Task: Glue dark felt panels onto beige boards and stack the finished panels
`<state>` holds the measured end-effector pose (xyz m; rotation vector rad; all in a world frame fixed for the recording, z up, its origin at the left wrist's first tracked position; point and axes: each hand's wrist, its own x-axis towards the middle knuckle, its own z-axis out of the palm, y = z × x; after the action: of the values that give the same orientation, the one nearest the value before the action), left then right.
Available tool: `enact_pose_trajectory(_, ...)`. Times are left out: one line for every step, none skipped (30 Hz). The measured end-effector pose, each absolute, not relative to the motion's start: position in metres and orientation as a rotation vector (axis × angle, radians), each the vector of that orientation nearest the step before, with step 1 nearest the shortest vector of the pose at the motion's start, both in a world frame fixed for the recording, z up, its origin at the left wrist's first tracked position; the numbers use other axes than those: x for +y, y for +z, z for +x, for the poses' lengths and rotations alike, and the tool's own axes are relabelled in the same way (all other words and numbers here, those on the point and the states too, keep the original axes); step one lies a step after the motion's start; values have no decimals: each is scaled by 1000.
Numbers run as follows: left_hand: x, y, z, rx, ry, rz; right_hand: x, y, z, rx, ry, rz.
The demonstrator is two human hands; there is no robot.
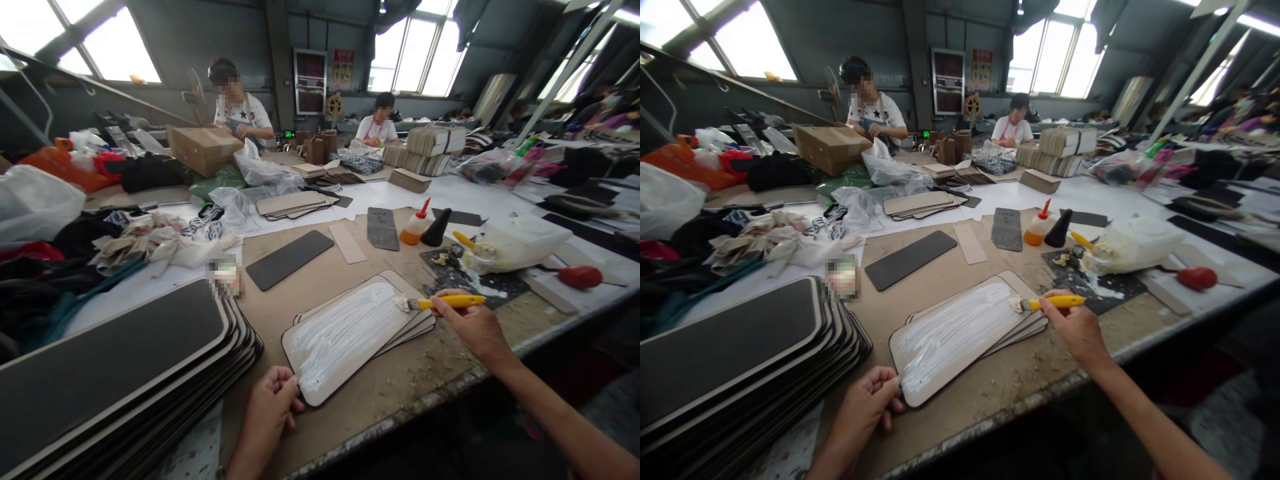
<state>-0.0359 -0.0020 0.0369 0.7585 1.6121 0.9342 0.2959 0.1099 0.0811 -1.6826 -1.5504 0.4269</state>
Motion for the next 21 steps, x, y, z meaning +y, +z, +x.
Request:
enact_pose_trajectory(-2, 36, -36, 1613, 926, 761, 113, 82, 297, -1580, 372, -1698)
enact_pose_trajectory(-1, 35, -37, 1616, 919, 766, 115, 84, 296, -1608, 325, -1705)
enact_pose_trajectory(0, 34, -37, 1616, 909, 772, 117, 86, 294, -1631, 289, -1703)
enact_pose_trajectory(0, 33, -37, 1617, 901, 779, 119, 87, 291, -1651, 269, -1696)
enact_pose_trajectory(1, 33, -38, 1615, 894, 786, 121, 89, 288, -1672, 266, -1681)
enact_pose_trajectory(2, 32, -38, 1613, 890, 793, 123, 90, 285, -1691, 281, -1659)
enact_pose_trajectory(3, 31, -38, 1610, 889, 798, 125, 91, 282, -1704, 305, -1640)
enact_pose_trajectory(4, 31, -38, 1606, 891, 802, 128, 91, 278, -1712, 332, -1631)
enact_pose_trajectory(6, 30, -38, 1604, 895, 805, 131, 92, 275, -1714, 358, -1631)
enact_pose_trajectory(7, 30, -38, 1599, 893, 807, 135, 91, 272, -1713, 384, -1632)
enact_pose_trajectory(9, 30, -38, 1593, 887, 810, 139, 91, 269, -1707, 411, -1634)
enact_pose_trajectory(10, 29, -38, 1586, 878, 815, 143, 90, 266, -1700, 442, -1633)
enact_pose_trajectory(12, 29, -38, 1578, 867, 822, 148, 89, 263, -1693, 475, -1626)
enact_pose_trajectory(13, 29, -38, 1573, 858, 828, 152, 88, 261, -1690, 503, -1614)
enact_pose_trajectory(15, 29, -38, 1571, 854, 830, 157, 88, 260, -1692, 515, -1604)
enact_pose_trajectory(16, 29, -38, 1571, 856, 829, 161, 87, 260, -1693, 504, -1601)
enact_pose_trajectory(17, 29, -39, 1571, 856, 824, 164, 87, 261, -1694, 473, -1607)
enact_pose_trajectory(19, 29, -39, 1569, 852, 815, 167, 87, 263, -1695, 432, -1618)
enact_pose_trajectory(20, 29, -39, 1564, 848, 804, 169, 88, 266, -1698, 391, -1630)
enact_pose_trajectory(21, 29, -39, 1558, 845, 793, 170, 90, 270, -1700, 355, -1643)
enact_pose_trajectory(22, 30, -39, 1552, 847, 782, 170, 93, 274, -1700, 330, -1655)
